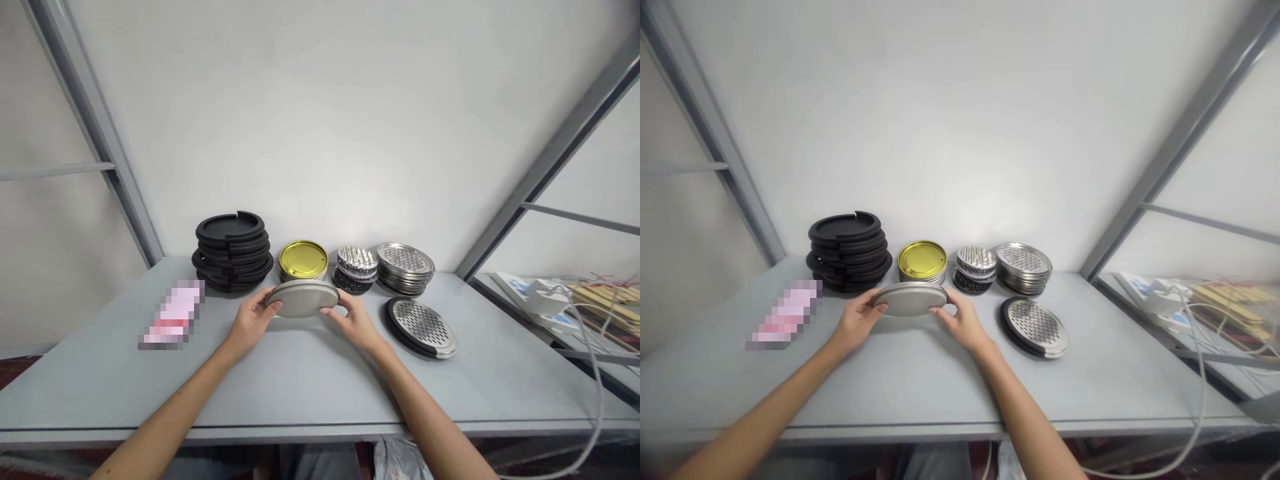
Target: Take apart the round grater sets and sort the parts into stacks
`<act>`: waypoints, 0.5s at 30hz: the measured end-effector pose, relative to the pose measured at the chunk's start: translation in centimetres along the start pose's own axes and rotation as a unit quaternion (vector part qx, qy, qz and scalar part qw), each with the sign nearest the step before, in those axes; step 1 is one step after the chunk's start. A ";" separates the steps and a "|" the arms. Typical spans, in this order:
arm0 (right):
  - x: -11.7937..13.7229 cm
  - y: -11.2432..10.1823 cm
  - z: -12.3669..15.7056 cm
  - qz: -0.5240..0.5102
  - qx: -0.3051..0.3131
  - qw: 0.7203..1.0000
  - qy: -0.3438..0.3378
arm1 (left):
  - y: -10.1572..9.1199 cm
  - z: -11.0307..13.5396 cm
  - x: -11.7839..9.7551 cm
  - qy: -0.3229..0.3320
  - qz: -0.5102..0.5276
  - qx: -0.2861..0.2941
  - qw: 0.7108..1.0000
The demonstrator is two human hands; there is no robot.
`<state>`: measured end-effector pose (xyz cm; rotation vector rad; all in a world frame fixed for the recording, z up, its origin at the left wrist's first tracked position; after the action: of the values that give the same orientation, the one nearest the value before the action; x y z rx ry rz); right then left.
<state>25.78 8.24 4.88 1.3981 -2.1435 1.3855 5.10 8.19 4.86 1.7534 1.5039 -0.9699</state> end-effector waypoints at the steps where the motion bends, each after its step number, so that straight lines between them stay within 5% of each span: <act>1: 0.2 0.1 -0.1 -0.020 0.011 1.000 -0.001 | -0.3 -0.1 0.2 -0.008 -0.003 -0.009 1.000; 7: 0.6 -1.2 0.0 0.021 -0.003 1.000 -0.021 | -0.1 0.2 -0.2 0.017 -0.127 0.009 0.992; 15: 1.8 -1.0 0.5 0.176 0.001 0.975 -0.133 | 2.3 1.0 -0.9 0.083 -0.186 0.124 0.971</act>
<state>25.83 6.72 6.36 1.3117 -2.6700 1.3766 7.18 6.51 5.03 1.7927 1.9385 -1.2705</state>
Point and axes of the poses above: each hand's wrist, its own z-axis away from the middle knuckle, its own y-axis out of the palm, x = y × z, the point moved 10 cm from there along -z, towards the middle knuckle, and after that the axes turned 12 degrees about z, right-handed, at the moved point
